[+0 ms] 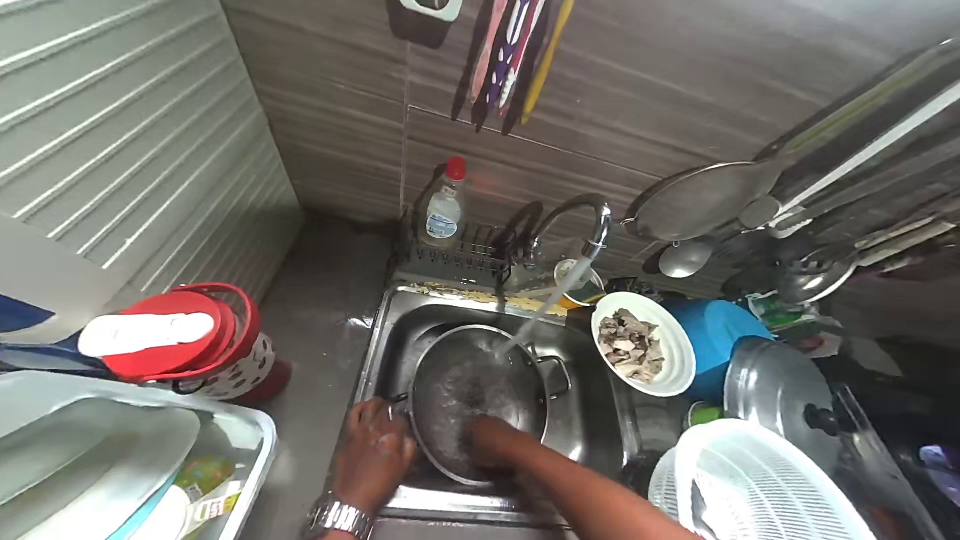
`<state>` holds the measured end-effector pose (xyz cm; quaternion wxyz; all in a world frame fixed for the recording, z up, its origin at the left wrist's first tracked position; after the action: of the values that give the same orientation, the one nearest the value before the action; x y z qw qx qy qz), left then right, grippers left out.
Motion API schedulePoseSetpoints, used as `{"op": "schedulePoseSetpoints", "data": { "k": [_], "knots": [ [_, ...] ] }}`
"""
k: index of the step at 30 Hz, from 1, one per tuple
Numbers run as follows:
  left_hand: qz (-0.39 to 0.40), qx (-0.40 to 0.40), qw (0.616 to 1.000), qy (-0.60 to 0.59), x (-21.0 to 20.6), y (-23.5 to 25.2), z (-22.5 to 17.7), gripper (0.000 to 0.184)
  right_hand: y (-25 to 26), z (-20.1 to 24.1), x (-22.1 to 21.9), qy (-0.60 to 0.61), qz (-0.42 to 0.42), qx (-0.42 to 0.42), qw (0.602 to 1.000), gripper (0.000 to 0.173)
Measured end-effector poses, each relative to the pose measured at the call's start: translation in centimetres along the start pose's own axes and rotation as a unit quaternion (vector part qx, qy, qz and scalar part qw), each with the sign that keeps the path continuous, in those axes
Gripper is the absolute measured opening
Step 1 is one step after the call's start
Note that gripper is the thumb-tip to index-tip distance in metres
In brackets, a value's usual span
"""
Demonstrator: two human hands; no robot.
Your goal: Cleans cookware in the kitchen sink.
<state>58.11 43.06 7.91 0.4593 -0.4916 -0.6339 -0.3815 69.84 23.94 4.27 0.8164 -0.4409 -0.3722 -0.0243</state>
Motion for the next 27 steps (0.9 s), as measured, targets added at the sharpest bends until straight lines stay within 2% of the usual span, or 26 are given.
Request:
{"op": "schedulePoseSetpoints", "data": {
  "k": [3, 6, 8, 10, 12, 14, 18, 20, 23, 27],
  "knots": [
    [-0.013, -0.004, 1.0, 0.002, -0.2, 0.0, 0.0, 0.033, -1.4, -4.1, 2.2, -0.046, -0.063, -0.102, 0.992, 0.046],
    [-0.026, -0.008, 1.0, -0.003, -0.2, 0.2, -0.1, 0.031, -0.2, -4.7, 4.2, -0.039, -0.149, -0.139, 0.978, 0.052],
    [-0.016, -0.008, 1.0, -0.004, -0.2, 0.1, 0.0, 0.031, -0.2, -4.0, 3.4, -0.012, -0.134, -0.144, 0.98, 0.053],
    [-0.013, -0.006, 1.0, -0.006, -0.2, 0.2, 0.0, 0.031, -1.0, -3.6, 1.8, -0.007, -0.08, -0.12, 0.99, 0.054],
    [-0.021, -0.008, 1.0, -0.007, -0.3, 0.1, 0.0, 0.03, -2.0, -3.7, 0.5, -0.045, -0.038, -0.091, 0.994, 0.048],
    [-0.017, -0.01, 1.0, -0.007, -0.3, 0.1, 0.0, 0.031, -2.6, -4.2, 1.1, -0.079, -0.022, -0.095, 0.992, 0.041],
    [-0.029, -0.021, 0.999, -0.001, -0.1, 0.2, -0.1, 0.032, -1.9, -5.7, 5.3, -0.097, -0.078, -0.143, 0.982, 0.044],
    [-0.027, -0.02, 0.999, -0.003, -0.1, 0.1, 0.0, 0.032, -1.3, -5.7, 4.5, -0.086, -0.091, -0.129, 0.984, 0.047],
    [-0.03, -0.019, 0.999, -0.006, -0.3, 0.1, 0.2, 0.031, -1.8, -4.0, 1.8, -0.043, -0.057, -0.105, 0.992, 0.048],
    [-0.02, -0.015, 1.0, -0.012, -0.1, 0.1, 0.2, 0.032, -1.6, -4.5, 1.2, -0.042, -0.065, -0.071, 0.994, 0.039]
  ]
}}
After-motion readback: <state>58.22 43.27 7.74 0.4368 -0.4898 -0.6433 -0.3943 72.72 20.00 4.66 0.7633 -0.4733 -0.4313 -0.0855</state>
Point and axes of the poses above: each hand's wrist, its own y-axis towards the middle knuckle, its own x-axis out of the back of the hand, z = x × y, the point moved 3 cm from there along y, towards the middle knuckle, and after that the axes turned 8 degrees about -z, right-handed, at the moved point
